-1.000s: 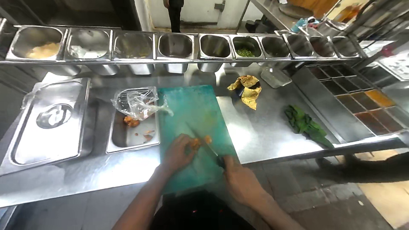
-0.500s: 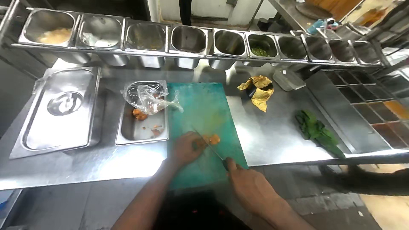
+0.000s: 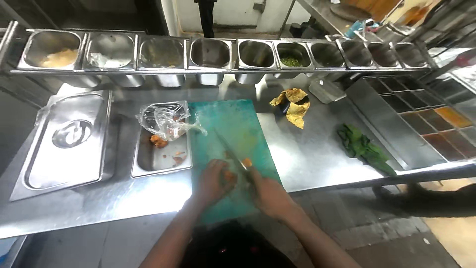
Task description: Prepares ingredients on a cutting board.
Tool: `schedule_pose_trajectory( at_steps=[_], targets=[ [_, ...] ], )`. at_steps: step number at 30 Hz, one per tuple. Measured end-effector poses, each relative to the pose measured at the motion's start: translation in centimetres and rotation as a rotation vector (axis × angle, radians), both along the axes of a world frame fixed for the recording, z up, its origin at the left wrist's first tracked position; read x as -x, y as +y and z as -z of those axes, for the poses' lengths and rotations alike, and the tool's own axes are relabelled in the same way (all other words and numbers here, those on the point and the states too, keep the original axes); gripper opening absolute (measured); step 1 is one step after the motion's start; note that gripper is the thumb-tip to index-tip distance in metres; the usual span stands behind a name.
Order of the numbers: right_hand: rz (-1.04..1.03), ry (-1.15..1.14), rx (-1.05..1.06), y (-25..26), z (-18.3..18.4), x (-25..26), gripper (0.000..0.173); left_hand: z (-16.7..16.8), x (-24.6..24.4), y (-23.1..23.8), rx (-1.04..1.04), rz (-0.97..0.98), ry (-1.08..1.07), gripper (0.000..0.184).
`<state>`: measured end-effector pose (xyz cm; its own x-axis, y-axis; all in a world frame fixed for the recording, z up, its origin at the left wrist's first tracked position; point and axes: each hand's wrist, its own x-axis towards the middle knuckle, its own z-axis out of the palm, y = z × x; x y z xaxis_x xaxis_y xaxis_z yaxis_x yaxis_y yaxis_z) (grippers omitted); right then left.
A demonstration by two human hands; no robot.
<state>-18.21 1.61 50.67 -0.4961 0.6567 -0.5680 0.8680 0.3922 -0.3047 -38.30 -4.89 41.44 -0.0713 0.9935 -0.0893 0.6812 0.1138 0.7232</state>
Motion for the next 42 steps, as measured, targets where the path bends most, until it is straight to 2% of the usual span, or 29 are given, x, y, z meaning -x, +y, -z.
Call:
schedule_pose_trajectory(
  at_steps=[1, 4, 11, 15, 19, 22, 24, 26, 28, 30, 32, 35, 37, 42],
  targets=[
    [0.027, 0.022, -0.018, -0.5, -0.5, -0.8, 0.045, 0.0, 0.3, 0.0, 0.028, 0.038, -0.009, 0.057],
    [0.017, -0.068, -0.006, -2.2, -2.3, -2.1, 0.044, 0.0, 0.4, -0.1, 0.054, 0.064, 0.026, 0.031],
    [-0.160, -0.294, -0.026, -6.0, -4.0, -2.5, 0.044, 0.0, -1.6, -0.2, 0.019, -0.079, 0.116, 0.026],
    [-0.175, -0.360, 0.037, -4.9, -4.6, -1.8, 0.041, -0.2, -1.7, -0.3, 0.021, -0.098, 0.096, 0.023],
    [-0.142, -0.283, 0.096, -2.6, -0.3, 0.8, 0.046, 0.5, -1.9, -0.7, -0.095, -0.110, 0.126, 0.021],
    [-0.155, -0.221, 0.088, -1.5, 0.6, 1.7, 0.042, 0.9, -1.8, -1.0, -0.108, -0.122, 0.097, 0.023],
    [-0.084, -0.094, 0.139, -0.6, 0.0, 0.2, 0.043, 0.9, -1.7, -0.8, -0.112, -0.148, 0.079, 0.025],
    [0.035, 0.071, 0.169, -0.5, -0.7, -3.0, 0.043, 1.1, -2.1, 0.0, -0.182, -0.138, 0.088, 0.037],
    [0.154, 0.147, 0.169, -0.7, -1.2, -6.1, 0.042, 1.4, -3.0, 1.7, -0.308, -0.104, 0.196, 0.046],
    [0.212, 0.109, 0.106, -1.2, -1.2, -8.0, 0.041, 1.0, -4.0, 3.8, -0.388, -0.024, 0.290, 0.041],
    [0.216, 0.030, 0.045, -1.9, -1.4, -8.8, 0.041, -0.2, -4.5, 5.5, -0.242, 0.059, 0.291, 0.031],
    [0.175, -0.128, -0.008, -3.4, -2.2, -8.1, 0.043, -0.4, -4.5, 5.9, -0.119, 0.011, 0.151, 0.041],
    [0.125, -0.203, -0.027, -4.1, -2.5, -7.3, 0.042, 0.8, -4.4, 5.1, -0.215, -0.042, 0.137, 0.039],
    [-0.006, -0.317, -0.052, -4.0, -2.4, -6.3, 0.039, 2.8, -4.6, 4.5, -0.401, -0.052, 0.207, 0.016]
  ],
)
